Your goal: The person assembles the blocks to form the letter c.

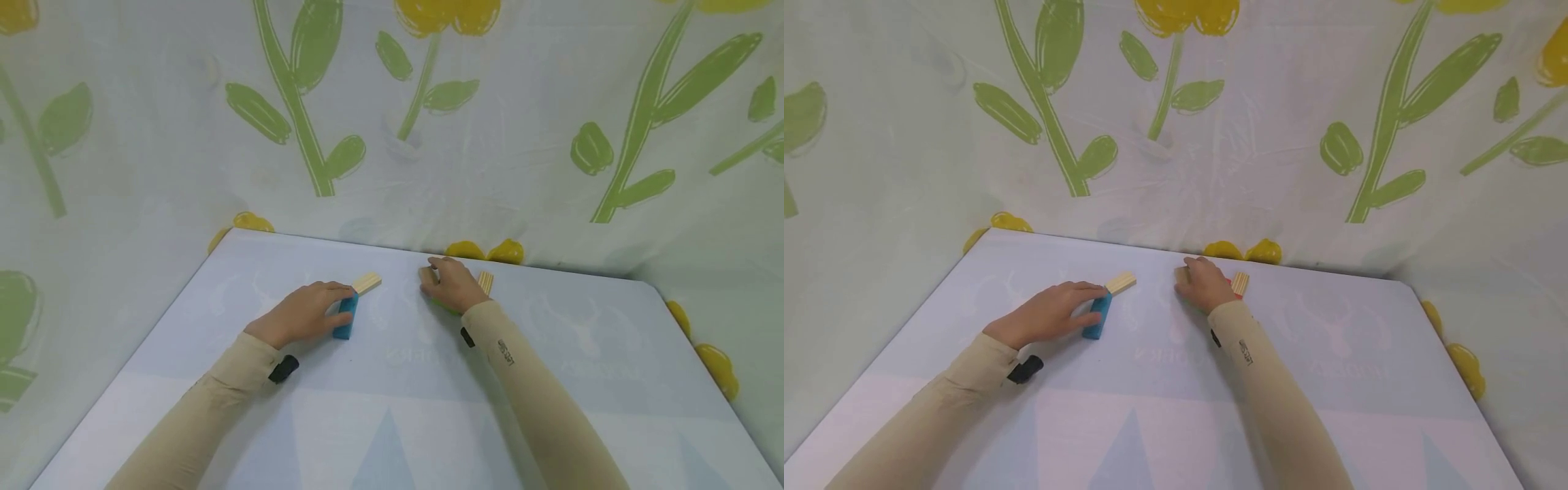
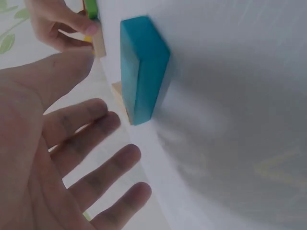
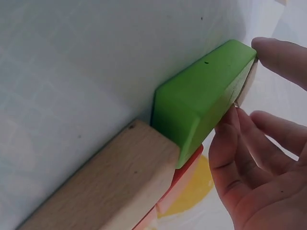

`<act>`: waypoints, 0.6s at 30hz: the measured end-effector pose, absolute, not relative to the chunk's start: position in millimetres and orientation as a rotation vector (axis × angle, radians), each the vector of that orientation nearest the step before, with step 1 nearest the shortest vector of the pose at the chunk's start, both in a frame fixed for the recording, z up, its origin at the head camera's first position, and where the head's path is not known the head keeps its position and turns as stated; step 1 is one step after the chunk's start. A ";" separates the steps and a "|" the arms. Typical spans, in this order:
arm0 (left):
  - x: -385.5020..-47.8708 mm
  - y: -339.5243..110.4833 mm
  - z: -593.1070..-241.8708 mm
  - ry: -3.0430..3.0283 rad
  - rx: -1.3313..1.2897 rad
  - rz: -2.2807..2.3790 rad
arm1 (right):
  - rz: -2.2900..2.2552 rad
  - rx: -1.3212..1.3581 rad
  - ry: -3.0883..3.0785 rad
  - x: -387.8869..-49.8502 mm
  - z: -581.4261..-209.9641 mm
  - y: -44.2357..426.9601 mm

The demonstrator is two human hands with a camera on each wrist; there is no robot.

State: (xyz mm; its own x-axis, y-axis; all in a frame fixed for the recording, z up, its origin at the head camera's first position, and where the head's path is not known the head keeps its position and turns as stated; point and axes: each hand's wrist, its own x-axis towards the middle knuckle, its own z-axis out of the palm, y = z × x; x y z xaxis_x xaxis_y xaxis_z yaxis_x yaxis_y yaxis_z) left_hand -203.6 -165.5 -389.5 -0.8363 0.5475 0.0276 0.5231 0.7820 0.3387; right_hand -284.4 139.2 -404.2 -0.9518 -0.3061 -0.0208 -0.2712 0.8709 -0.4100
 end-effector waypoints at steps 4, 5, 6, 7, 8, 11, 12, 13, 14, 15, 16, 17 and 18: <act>-217.0 -165.5 -386.6 2.883 0.916 0.483 | -0.635 -0.440 2.944 -286.4 -404.1 139.0; -220.5 -165.7 -386.1 2.879 0.941 0.463 | -0.635 -0.437 2.940 -286.8 -404.2 139.1; -223.6 -165.9 -385.5 2.870 0.962 0.451 | -0.632 -0.431 2.940 -287.4 -404.8 139.2; -226.2 -166.0 -384.8 2.862 0.985 0.439 | -0.633 -0.428 2.936 -288.0 -405.4 139.4; -229.0 -166.1 -385.1 2.854 1.005 0.427 | -0.631 -0.426 2.934 -288.6 -406.1 139.5; -234.4 -165.6 -386.5 2.832 1.022 0.405 | -0.627 -0.412 2.918 -288.9 -406.4 139.2; -235.6 -165.1 -387.3 2.826 1.022 0.405 | -0.628 -0.409 2.915 -288.9 -406.3 139.0; -236.7 -164.5 -388.2 2.822 1.022 0.404 | -0.629 -0.409 2.912 -288.6 -406.0 138.9; -237.7 -163.9 -389.1 2.818 1.021 0.400 | -0.625 -0.412 2.910 -288.3 -405.8 138.9; -238.1 -163.2 -389.2 2.812 1.017 0.399 | -0.619 -0.415 2.911 -287.8 -405.3 138.8; -238.6 -162.6 -389.5 2.807 1.016 0.398 | -0.613 -0.422 2.915 -287.3 -404.9 138.7; -238.9 -161.9 -389.2 2.803 1.013 0.391 | -0.609 -0.429 2.920 -287.1 -404.8 138.8; -239.0 -161.4 -388.8 2.802 1.011 0.382 | -0.601 -0.438 2.925 -286.8 -404.9 138.9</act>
State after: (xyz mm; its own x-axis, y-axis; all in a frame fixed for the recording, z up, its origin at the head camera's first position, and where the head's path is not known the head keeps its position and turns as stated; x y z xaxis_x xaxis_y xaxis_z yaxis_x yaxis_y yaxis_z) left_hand -239.0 -161.4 -388.8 -0.7649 0.6426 -0.0435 0.6076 0.7423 0.2825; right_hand -286.8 138.9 -404.9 -0.9504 -0.3049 -0.0618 -0.2558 0.8791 -0.4021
